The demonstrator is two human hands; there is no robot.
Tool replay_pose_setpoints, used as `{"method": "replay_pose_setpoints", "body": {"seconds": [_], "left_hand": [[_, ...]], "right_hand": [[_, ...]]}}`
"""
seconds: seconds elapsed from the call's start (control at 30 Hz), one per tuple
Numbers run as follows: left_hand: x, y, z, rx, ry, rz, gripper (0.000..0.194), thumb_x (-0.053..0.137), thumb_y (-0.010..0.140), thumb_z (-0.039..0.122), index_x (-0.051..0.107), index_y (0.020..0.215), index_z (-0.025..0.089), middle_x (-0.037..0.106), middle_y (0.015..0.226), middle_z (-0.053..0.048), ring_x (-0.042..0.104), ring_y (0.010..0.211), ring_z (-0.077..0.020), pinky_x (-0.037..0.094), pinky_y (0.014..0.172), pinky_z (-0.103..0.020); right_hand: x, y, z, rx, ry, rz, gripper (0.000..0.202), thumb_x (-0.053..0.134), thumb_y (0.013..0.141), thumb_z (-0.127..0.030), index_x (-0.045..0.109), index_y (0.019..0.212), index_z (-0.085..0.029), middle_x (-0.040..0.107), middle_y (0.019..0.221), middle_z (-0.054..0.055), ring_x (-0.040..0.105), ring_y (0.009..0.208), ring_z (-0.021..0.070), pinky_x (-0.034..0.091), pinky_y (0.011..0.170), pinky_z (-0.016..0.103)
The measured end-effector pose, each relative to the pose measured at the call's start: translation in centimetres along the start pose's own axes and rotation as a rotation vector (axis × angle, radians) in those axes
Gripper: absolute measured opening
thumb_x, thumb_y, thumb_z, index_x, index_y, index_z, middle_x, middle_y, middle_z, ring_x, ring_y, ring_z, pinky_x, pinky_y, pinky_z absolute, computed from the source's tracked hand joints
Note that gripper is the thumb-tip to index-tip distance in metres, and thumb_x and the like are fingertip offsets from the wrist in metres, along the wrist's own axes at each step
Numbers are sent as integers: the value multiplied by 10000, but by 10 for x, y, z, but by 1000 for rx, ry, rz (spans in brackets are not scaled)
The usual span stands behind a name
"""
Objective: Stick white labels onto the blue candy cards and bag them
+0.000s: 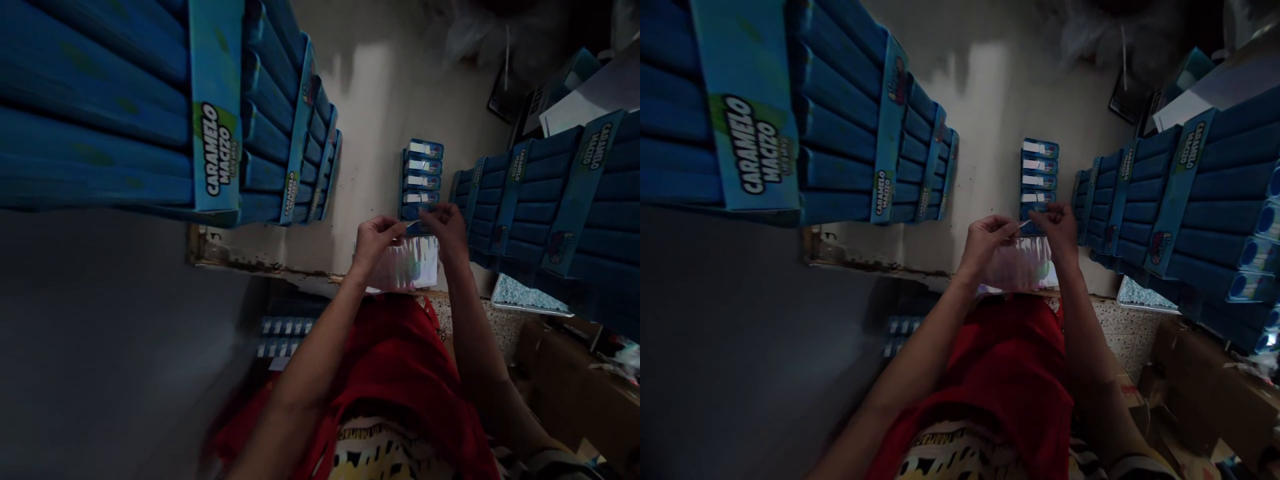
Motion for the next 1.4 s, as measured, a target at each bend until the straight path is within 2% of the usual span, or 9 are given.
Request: {"method": "replay_pose_setpoints", "body": {"seconds": [0.1,0.37,0.7,0.83,0.93,1.07,1.17,1.27,1.4], "left_hand": [[-5,9,4,-6,78,54,359,901,641,431,711,748,146,669,636,-9,604,564,-122,507,579,-255],[-1,38,9,-6,288,144,177,815,705,294,695,702,163,619,540,32,561,493,-111,440,514,-233],[-7,59,-19,-112,147,39,265,876,690,331,683,722,152,646,612,6,578,526,-102,463,561,-238],[-5,73,-34,-175,114,91,315,905,694,323,645,776,165,616,612,27,550,517,-100,440,561,-246],[-22,76,-33,-13,379,213,264,868,725,221,677,904,182,666,684,21,600,582,-135,470,618,-275],[-71,52,-29,284,921,153,87,769,856,274,730,885,201,773,938,-67,697,902,-219,510,846,-337],[-102,29,-41,296,1191,-8,180,828,790,278,753,935,201,778,1014,-100,688,1002,-273,496,912,-371],[-113,18,-55,232,1289,-45,157,845,746,266,767,867,204,779,958,-106,681,996,-297,486,892,-378],[-113,21,-60,180,1095,-34,199,690,872,358,795,883,189,782,911,-91,680,880,-246,483,794,-334]], "right_hand": [[-7,0,5,-22,-6,31,508,873,655,-493,594,973,-212,721,789,-12,721,791,201,562,766,330],[3,10,9,-86,-218,170,340,791,735,-344,563,964,-238,730,756,-45,721,759,203,520,744,310],[0,24,16,-120,-413,250,469,835,643,-302,478,947,-269,634,809,-66,647,792,189,510,785,339],[-6,47,34,4,-229,169,545,884,599,-371,440,898,-269,564,781,-71,616,779,180,498,719,316],[-9,54,42,162,-11,83,546,877,622,-382,444,932,-265,549,753,-87,609,715,157,490,682,292],[-22,16,45,-7,-53,192,423,773,788,-437,498,1052,-255,557,771,-70,592,715,157,485,692,296],[-24,-41,62,-202,-244,307,337,680,908,-485,547,1094,-238,570,797,-41,576,715,164,498,703,314],[-7,-87,90,-282,-413,116,227,585,983,-428,643,1033,-214,650,866,25,616,761,189,537,724,343],[33,-95,110,-470,-667,-174,354,471,1048,-314,689,1307,-209,682,1299,140,616,1227,277,517,1073,461]]}}
Point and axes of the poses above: each hand's wrist, its own y-axis towards the middle knuckle, its own x-axis out of the palm, z = x × y, the point moved 1 cm from there along y, towards the middle knuckle
